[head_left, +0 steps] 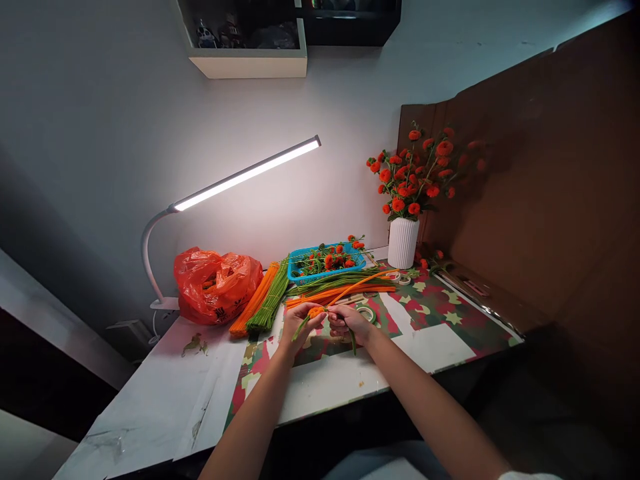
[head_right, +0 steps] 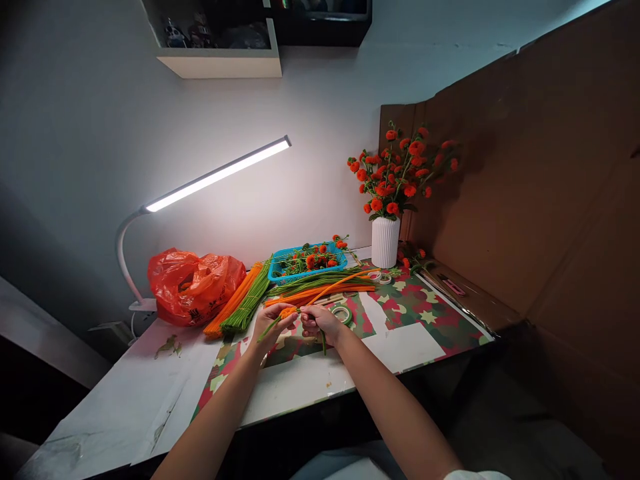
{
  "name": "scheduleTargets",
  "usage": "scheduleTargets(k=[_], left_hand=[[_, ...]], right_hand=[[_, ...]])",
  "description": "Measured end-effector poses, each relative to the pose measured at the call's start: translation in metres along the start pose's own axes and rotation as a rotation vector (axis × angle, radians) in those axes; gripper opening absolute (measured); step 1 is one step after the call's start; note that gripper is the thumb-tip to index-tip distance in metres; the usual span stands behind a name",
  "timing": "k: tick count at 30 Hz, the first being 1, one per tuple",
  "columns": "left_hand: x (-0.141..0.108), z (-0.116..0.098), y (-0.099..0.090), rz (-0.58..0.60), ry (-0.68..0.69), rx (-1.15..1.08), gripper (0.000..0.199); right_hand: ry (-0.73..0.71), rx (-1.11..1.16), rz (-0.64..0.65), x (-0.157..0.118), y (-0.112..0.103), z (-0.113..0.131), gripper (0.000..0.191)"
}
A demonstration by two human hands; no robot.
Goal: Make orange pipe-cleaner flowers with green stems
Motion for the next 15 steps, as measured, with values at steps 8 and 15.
scheduleTargets(k=[8,15], left_hand=[[0.0001,0.0015,0.0015,0.052,0.052,0.029,0.028],[0.0071,0.0049,-0.0063,-0.011,-0.046,-0.151,0.037]], right_hand=[[-0.018,-0.012,-0.027,0.0036,-0.0032,-0.0023,0.033],[-0.239,-0.005,-0.167,0.0052,-0.0098,0.0059,0.035]])
Point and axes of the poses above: each hand's wrist, its own x-axis towards the middle knuckle, its own y-axis out of the palm, z = x × y, the point moved 4 cm from there along x, towards the middle knuckle, and after that the axes turned 14 degrees about -z, right-handed, at the moved point
